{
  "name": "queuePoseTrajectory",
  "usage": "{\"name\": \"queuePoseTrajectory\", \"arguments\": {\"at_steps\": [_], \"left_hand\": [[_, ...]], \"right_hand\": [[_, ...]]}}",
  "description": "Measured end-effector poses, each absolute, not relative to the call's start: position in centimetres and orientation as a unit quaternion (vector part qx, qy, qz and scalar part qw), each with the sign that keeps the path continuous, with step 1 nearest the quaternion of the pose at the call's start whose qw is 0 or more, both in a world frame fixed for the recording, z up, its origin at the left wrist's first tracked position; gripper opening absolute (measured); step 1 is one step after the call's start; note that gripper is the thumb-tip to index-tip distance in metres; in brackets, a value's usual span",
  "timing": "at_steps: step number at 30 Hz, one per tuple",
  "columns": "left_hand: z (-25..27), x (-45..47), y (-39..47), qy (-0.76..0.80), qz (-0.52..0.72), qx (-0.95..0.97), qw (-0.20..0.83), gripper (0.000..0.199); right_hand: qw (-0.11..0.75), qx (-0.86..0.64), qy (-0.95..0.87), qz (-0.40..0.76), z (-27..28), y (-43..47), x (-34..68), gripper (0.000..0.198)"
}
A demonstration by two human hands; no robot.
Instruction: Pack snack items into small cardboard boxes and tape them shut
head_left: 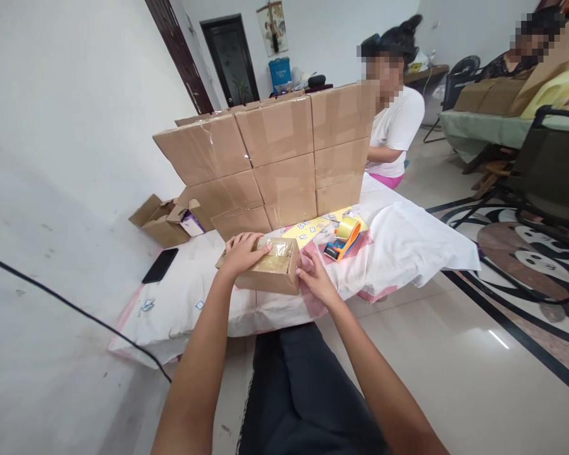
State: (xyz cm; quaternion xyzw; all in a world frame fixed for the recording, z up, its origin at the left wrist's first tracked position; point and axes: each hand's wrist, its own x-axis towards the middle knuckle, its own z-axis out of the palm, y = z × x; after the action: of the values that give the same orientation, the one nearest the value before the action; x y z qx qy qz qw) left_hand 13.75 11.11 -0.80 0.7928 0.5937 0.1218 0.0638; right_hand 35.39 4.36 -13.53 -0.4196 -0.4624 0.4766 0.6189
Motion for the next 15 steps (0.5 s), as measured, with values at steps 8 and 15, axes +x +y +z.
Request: {"name": "queuePoseTrajectory", "arguments": {"at_steps": [8,15], "left_hand": [[-0.9,13.7,11.2,0.587,0.117,0.799,0.065,0.049],[-0.9,13.6,11.5,0.584,0.125,0.799,0.075,0.046]], "right_hand": [[0.551,-0.371,-0.579,0.472,-14.1,5.6,37.4,0.078],[0.553,-0.334,-0.548,0.532,-13.9,6.4,37.1,0.062]]}}
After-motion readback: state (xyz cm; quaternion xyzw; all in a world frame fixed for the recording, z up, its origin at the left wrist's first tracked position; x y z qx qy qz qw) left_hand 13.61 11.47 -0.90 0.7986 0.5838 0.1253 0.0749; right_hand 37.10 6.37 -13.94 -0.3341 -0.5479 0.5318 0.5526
